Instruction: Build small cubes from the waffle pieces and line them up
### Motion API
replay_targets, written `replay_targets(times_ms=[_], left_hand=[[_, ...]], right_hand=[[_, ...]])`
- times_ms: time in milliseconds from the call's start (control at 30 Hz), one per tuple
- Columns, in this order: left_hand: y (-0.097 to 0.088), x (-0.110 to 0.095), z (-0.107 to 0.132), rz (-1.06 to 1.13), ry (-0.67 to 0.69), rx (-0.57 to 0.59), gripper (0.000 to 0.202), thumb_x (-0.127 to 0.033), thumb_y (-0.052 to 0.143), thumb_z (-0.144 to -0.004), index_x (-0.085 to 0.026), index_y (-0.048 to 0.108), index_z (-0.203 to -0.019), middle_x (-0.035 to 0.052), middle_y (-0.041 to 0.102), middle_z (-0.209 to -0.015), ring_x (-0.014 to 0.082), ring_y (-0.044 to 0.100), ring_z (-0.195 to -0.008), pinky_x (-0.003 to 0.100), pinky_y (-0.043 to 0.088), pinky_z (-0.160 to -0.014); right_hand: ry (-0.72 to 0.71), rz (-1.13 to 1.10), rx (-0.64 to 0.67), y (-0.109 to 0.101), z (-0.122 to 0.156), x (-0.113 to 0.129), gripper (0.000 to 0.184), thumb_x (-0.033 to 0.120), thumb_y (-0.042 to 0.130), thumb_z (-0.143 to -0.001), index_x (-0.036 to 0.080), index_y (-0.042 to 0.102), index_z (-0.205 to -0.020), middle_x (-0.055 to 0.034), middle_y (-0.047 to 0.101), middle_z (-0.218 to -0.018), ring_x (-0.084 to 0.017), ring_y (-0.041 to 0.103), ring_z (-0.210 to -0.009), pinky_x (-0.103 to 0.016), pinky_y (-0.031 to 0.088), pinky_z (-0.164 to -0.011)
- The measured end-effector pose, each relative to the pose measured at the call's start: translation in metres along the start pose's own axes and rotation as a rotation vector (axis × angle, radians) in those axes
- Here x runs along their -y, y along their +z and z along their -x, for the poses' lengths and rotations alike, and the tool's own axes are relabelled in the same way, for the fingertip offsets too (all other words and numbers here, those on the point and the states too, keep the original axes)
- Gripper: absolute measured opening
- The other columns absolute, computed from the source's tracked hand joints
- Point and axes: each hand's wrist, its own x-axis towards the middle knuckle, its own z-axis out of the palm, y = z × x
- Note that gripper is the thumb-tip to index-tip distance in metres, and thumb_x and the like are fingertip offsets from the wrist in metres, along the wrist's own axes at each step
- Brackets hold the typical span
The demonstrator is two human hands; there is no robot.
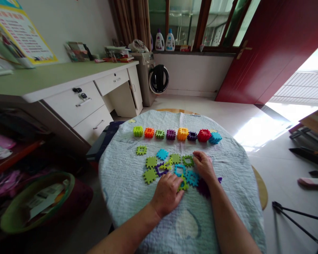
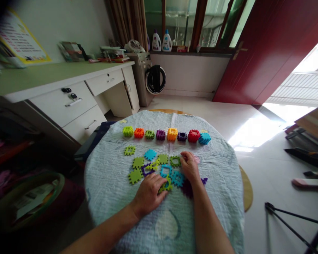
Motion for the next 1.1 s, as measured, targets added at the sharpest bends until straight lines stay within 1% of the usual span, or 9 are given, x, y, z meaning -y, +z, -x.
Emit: replay_targets(times_ms=[167, 400, 567, 667, 767, 867, 933, 1033, 1100], left_hand=[[-0.005, 0.005, 0.003, 0.075, -0.033, -0.043, 0.014, -0.017, 0.062, -0.086, -0.022, 0.065, -0.1, 0.0025, 0.069, -0.097, 0.0211, 0.059, -0.093, 0.038, 0.048, -0.09], [0.0, 0.003, 0.008, 0.043, 0.042, -0.004, 0.037, -0.029, 0.072, -0.079, -0.022, 0.062, -0.114, 0.0047, 0.067, -0.103, 0.0239, 0.059, -0.098, 0.042, 0.049, -0.094], [-0.008, 0.008, 0.008, 0.038, 0.051, -0.113, 0.035, -0.022, 0.067, -0.081, -0.023, 0.061, -0.115, 0.0052, 0.067, -0.104, 0.0233, 0.06, -0.099, 0.041, 0.049, -0.096], [-0.021, 0.018, 0.006, 0.036, -0.022, -0.213, 0.028, -0.022, 0.064, -0.081, -0.021, 0.062, -0.11, 0.0053, 0.068, -0.099, 0.0223, 0.061, -0.094, 0.04, 0.05, -0.092], [-0.033, 0.027, 0.006, 0.016, -0.176, -0.254, 0.025, -0.029, 0.064, -0.083, -0.02, 0.062, -0.106, 0.0045, 0.067, -0.088, 0.0213, 0.063, -0.085, 0.037, 0.052, -0.083], [-0.042, 0.033, 0.007, 0.078, -0.277, -0.155, 0.032, -0.04, 0.062, -0.086, -0.02, 0.062, -0.111, 0.0017, 0.065, -0.079, 0.0196, 0.064, -0.078, 0.033, 0.052, -0.076], [-0.049, 0.036, 0.009, 0.167, -0.261, -0.065, 0.03, -0.039, 0.057, -0.09, -0.021, 0.062, -0.112, 0.0015, 0.067, -0.083, 0.0176, 0.065, -0.078, 0.031, 0.053, -0.076], [-0.059, 0.045, 0.012, 0.176, -0.15, -0.01, 0.028, -0.025, 0.058, -0.087, -0.022, 0.062, -0.115, 0.0047, 0.068, -0.107, 0.0185, 0.064, -0.099, 0.033, 0.051, -0.092], [-0.065, 0.051, 0.014, 0.1, -0.054, 0.047, 0.042, -0.016, 0.063, -0.079, -0.023, 0.061, -0.121, 0.0061, 0.064, -0.123, 0.0215, 0.059, -0.115, 0.038, 0.045, -0.104]], right_hand=[[-0.011, 0.007, -0.003, 0.0, 0.0, 0.0, 0.027, 0.04, 0.058, -0.074, 0.02, 0.067, -0.09, -0.0085, 0.068, -0.097, -0.021, 0.063, -0.082, -0.04, 0.052, -0.085], [-0.027, 0.017, -0.008, 0.0, 0.001, 0.002, 0.025, 0.04, 0.058, -0.074, 0.021, 0.067, -0.089, -0.0079, 0.068, -0.096, -0.022, 0.063, -0.083, -0.039, 0.052, -0.084], [-0.013, 0.0, 0.0, 0.0, 0.002, 0.004, 0.027, 0.04, 0.058, -0.074, 0.02, 0.067, -0.09, -0.0089, 0.067, -0.097, -0.023, 0.063, -0.085, -0.04, 0.052, -0.084], [-0.018, 0.019, 0.0, 0.0, 0.002, 0.004, 0.026, 0.04, 0.058, -0.074, 0.021, 0.067, -0.09, -0.0085, 0.068, -0.097, -0.023, 0.063, -0.085, -0.041, 0.052, -0.086], [-0.024, 0.031, 0.002, -0.001, 0.002, 0.005, 0.026, 0.04, 0.057, -0.075, 0.022, 0.068, -0.09, -0.0085, 0.069, -0.097, -0.023, 0.063, -0.086, -0.041, 0.052, -0.087], [-0.028, 0.046, 0.002, -0.002, 0.002, 0.005, 0.026, 0.04, 0.058, -0.075, 0.022, 0.068, -0.09, -0.0086, 0.069, -0.097, -0.023, 0.063, -0.088, -0.041, 0.051, -0.088], [-0.034, 0.06, -0.001, -0.002, 0.002, 0.005, 0.026, 0.04, 0.057, -0.075, 0.021, 0.069, -0.089, -0.0087, 0.069, -0.096, -0.023, 0.063, -0.087, -0.041, 0.051, -0.088], [-0.041, 0.054, 0.002, -0.001, 0.002, 0.004, 0.026, 0.04, 0.057, -0.076, 0.021, 0.068, -0.09, -0.009, 0.069, -0.097, -0.023, 0.063, -0.088, -0.041, 0.051, -0.088], [-0.043, 0.041, 0.006, -0.001, 0.002, 0.003, 0.026, 0.04, 0.057, -0.076, 0.021, 0.068, -0.091, -0.0092, 0.068, -0.098, -0.023, 0.063, -0.089, -0.041, 0.051, -0.088]])
